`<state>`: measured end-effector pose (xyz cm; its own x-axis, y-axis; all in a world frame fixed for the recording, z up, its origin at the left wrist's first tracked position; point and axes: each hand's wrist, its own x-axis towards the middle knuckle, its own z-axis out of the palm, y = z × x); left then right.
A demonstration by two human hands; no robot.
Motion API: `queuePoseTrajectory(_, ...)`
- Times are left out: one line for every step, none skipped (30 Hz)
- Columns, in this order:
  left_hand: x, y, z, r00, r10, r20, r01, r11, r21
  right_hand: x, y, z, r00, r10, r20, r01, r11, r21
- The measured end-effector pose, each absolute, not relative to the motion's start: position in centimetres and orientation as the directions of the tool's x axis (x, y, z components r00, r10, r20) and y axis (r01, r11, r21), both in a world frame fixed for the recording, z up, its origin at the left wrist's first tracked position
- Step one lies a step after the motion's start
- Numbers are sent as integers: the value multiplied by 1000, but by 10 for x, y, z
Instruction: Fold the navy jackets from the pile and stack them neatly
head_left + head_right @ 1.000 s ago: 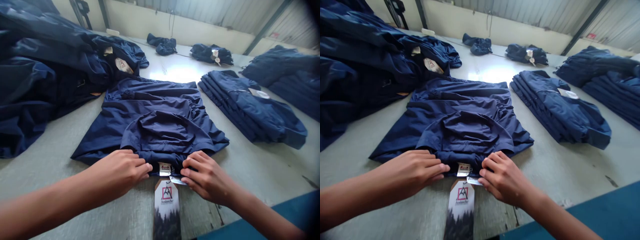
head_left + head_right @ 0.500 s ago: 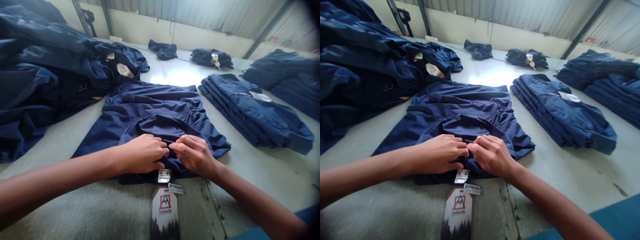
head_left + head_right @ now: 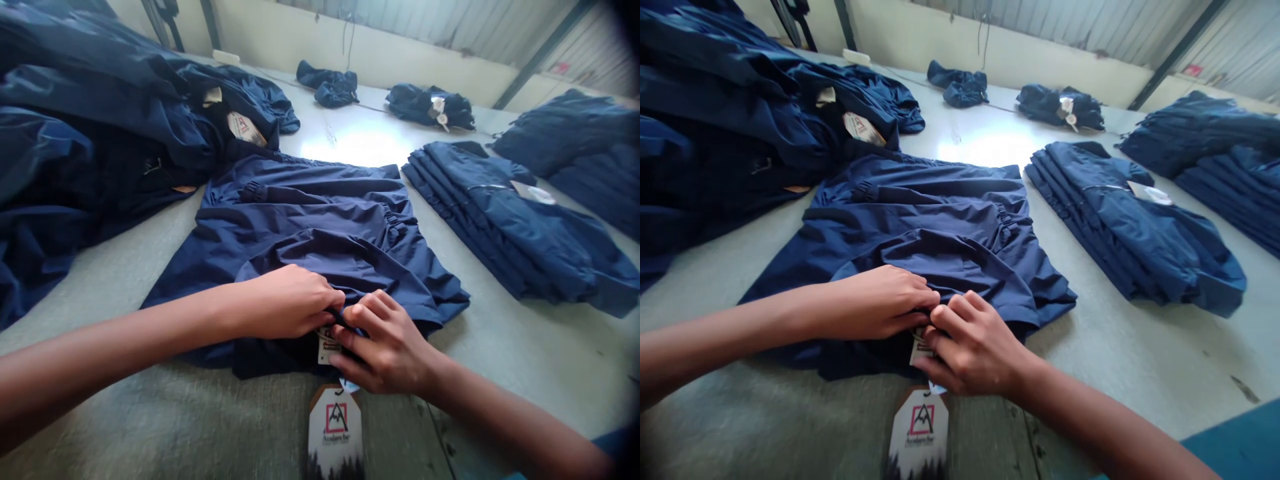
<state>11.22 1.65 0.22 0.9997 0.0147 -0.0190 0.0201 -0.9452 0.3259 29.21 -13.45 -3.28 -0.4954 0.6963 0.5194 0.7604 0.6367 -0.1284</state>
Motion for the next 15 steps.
queuePoseTrajectory(112,17,2,1000,17,-14,21,-943,331,292,-134,-33,-503,704,501,761,636,-129)
queuePoseTrajectory(111,18,3,1000,18,-10,21,-942,335,292,-134,-34,-511,710,484,760,636,-130)
queuePoseTrajectory(111,18,4,1000,18,-10,21,-941,338,291,-133,-34,-518,717,467,760,636,-132)
queuePoseTrajectory(111,18,5,1000,18,-14,21,-940,341,291,-132,-35,-522,723,453,763,633,-131)
queuePoseTrajectory(111,18,6,1000,17,-17,22,-938,346,290,-131,-35,-520,728,446,770,626,-125)
queuePoseTrajectory(111,18,8,1000,19,-21,25,-935,354,290,-131,-36,-519,733,439,779,618,-111)
queuePoseTrajectory(111,18,10,999,22,-27,31,-931,365,289,-131,-37,-518,736,436,789,608,-87)
queuePoseTrajectory(110,18,11,999,28,-31,38,-926,375,288,-132,-38,-515,736,438,802,594,-56)
queuePoseTrajectory(110,18,13,999,35,-34,45,-922,384,287,-133,-38,-511,737,442,817,577,-19)
queuePoseTrajectory(109,18,15,999,39,-34,50,-919,390,286,-134,-39,-503,739,448,832,554,20)
queuePoseTrajectory(109,18,16,999,44,-32,53,-917,395,285,-136,-38,-492,742,455,849,526,60)
queuePoseTrajectory(108,18,18,999,47,-23,53,-915,400,284,-138,-38,-478,745,465,865,493,99)
queuePoseTrajectory(107,18,20,999,50,-9,49,-912,406,283,-139,-37,-462,745,481,879,457,137)
queuePoseTrajectory(107,18,21,999,53,9,45,-909,415,282,-141,-36,-449,744,495,890,422,173)
queuePoseTrajectory(106,18,23,998,57,27,40,-905,423,281,-143,-35,-437,740,511,898,387,208)
